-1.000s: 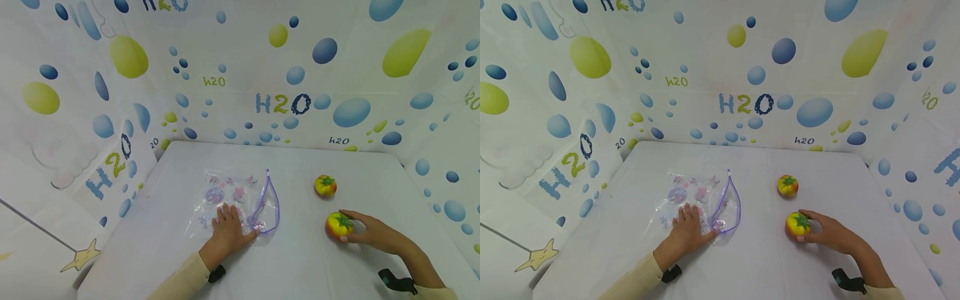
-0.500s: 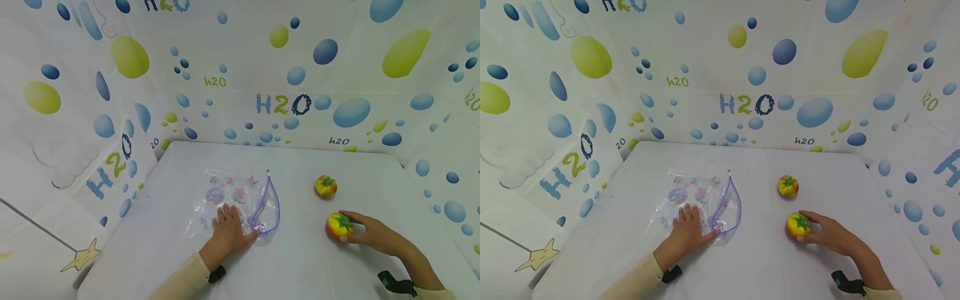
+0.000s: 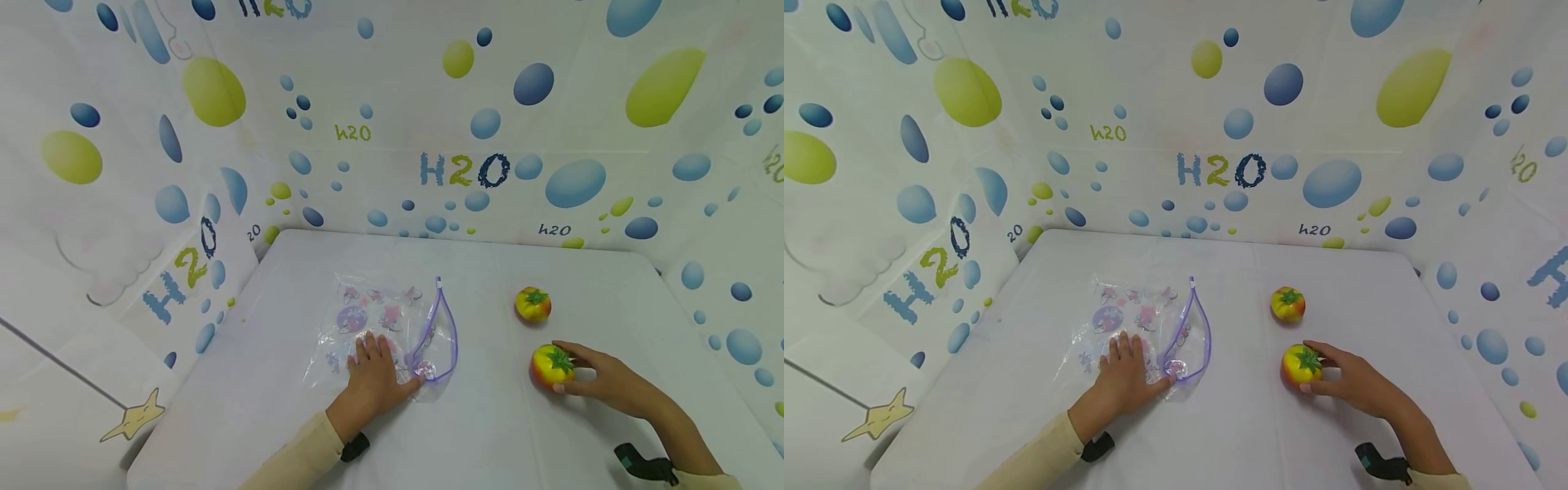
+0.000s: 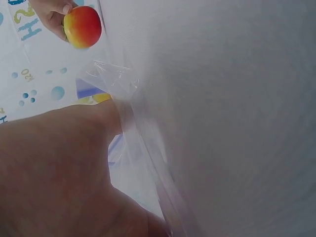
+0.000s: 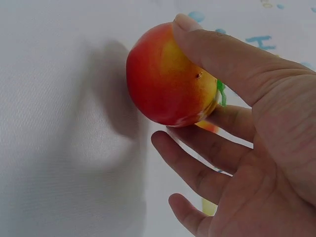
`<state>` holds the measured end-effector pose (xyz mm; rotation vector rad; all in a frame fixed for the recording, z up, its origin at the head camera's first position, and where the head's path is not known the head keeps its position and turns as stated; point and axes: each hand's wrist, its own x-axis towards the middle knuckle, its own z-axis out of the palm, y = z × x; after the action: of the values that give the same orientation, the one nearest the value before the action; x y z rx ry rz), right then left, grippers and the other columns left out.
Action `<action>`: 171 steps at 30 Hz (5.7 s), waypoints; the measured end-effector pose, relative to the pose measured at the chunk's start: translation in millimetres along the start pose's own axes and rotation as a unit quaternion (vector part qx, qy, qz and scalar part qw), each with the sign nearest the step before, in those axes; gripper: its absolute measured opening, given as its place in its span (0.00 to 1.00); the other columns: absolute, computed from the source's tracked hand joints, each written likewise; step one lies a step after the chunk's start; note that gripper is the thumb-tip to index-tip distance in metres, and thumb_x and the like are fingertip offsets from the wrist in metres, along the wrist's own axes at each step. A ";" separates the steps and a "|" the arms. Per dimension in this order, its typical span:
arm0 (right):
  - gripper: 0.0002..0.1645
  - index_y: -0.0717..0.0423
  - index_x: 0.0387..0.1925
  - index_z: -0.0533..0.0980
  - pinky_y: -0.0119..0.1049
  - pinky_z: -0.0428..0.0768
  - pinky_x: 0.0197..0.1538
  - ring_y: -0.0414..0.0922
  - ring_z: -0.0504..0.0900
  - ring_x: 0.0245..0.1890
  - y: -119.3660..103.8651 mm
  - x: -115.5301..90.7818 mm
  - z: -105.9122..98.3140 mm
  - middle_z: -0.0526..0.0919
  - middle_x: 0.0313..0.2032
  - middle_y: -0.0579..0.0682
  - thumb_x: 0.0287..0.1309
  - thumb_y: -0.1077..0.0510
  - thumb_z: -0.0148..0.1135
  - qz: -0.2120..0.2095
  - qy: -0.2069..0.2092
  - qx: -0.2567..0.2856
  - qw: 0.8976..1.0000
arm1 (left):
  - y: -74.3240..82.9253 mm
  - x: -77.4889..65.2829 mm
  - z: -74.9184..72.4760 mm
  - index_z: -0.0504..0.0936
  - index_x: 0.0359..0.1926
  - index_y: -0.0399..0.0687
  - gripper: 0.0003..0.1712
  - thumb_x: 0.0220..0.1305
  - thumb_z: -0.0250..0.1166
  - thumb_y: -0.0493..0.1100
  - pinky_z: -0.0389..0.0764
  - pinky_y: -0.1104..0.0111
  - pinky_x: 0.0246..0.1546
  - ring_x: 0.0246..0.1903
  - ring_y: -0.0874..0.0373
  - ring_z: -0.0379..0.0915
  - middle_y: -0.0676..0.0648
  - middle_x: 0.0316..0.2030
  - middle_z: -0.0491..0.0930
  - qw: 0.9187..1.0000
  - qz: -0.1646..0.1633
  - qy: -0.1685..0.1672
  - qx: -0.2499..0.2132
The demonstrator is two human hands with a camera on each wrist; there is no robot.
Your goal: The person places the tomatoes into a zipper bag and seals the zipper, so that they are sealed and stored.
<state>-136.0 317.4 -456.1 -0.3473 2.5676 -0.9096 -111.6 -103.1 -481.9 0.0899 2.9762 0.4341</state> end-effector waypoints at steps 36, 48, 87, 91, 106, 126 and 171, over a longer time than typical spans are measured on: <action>0.49 0.54 0.76 0.68 0.59 0.83 0.60 0.59 0.80 0.63 -68.1 63.7 27.8 0.77 0.70 0.59 0.61 0.39 0.75 -0.085 0.018 0.000 0.996 | 0.9 -0.8 1.3 0.57 0.77 0.23 0.68 0.62 0.62 0.79 0.64 0.33 0.70 0.77 0.23 0.50 0.20 0.76 0.54 1.000 0.000 0.002 0.015; 0.50 0.51 0.76 0.70 0.56 0.84 0.57 0.56 0.81 0.61 -88.5 88.4 48.0 0.80 0.68 0.55 0.59 0.35 0.75 -0.106 0.015 -0.013 0.994 | -0.9 -0.5 2.8 0.58 0.77 0.24 0.67 0.61 0.65 0.76 0.63 0.33 0.71 0.77 0.23 0.51 0.21 0.77 0.55 1.000 -0.003 -0.001 0.012; 0.49 0.57 0.74 0.70 0.51 0.84 0.57 0.45 0.82 0.49 -126.3 98.4 78.2 0.83 0.59 0.52 0.58 0.39 0.78 -0.131 0.044 -0.058 0.989 | -1.6 -2.0 2.4 0.58 0.78 0.26 0.68 0.62 0.63 0.78 0.63 0.34 0.72 0.77 0.23 0.50 0.22 0.78 0.54 1.000 -0.007 -0.013 0.023; 0.50 0.55 0.75 0.70 0.49 0.84 0.57 0.45 0.82 0.50 -129.2 97.0 79.2 0.83 0.59 0.51 0.58 0.39 0.78 -0.114 0.049 -0.058 0.991 | -1.6 -2.1 2.3 0.57 0.78 0.25 0.68 0.62 0.63 0.78 0.63 0.34 0.72 0.77 0.23 0.50 0.21 0.77 0.53 1.000 -0.005 -0.014 0.018; 0.48 0.58 0.74 0.70 0.57 0.82 0.61 0.50 0.83 0.53 -131.5 105.0 87.3 0.81 0.64 0.58 0.59 0.42 0.78 -0.133 0.037 -0.064 0.988 | -2.5 -1.5 3.1 0.57 0.78 0.26 0.68 0.62 0.63 0.78 0.63 0.34 0.71 0.77 0.23 0.51 0.22 0.77 0.54 1.000 -0.002 -0.016 0.023; 0.49 0.60 0.73 0.70 0.53 0.67 0.51 0.52 0.82 0.54 -151.6 124.1 103.2 0.84 0.59 0.56 0.57 0.44 0.80 -0.122 0.074 -0.083 0.986 | -3.6 -3.9 0.9 0.56 0.78 0.24 0.68 0.62 0.62 0.78 0.62 0.33 0.71 0.77 0.21 0.48 0.21 0.77 0.53 1.000 0.007 -0.020 0.009; 0.26 0.56 0.48 0.69 0.32 0.79 0.38 0.42 0.77 0.36 -156.0 143.8 115.9 0.78 0.36 0.49 0.59 0.58 0.80 -0.168 0.114 0.012 0.979 | -3.0 -6.2 0.9 0.58 0.78 0.25 0.68 0.63 0.61 0.79 0.64 0.34 0.71 0.77 0.23 0.49 0.21 0.77 0.54 0.999 0.013 -0.005 0.034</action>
<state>-197.6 84.6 -478.3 -0.7267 2.7529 -1.1559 -105.4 -106.2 -482.8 0.1378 2.9828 0.3331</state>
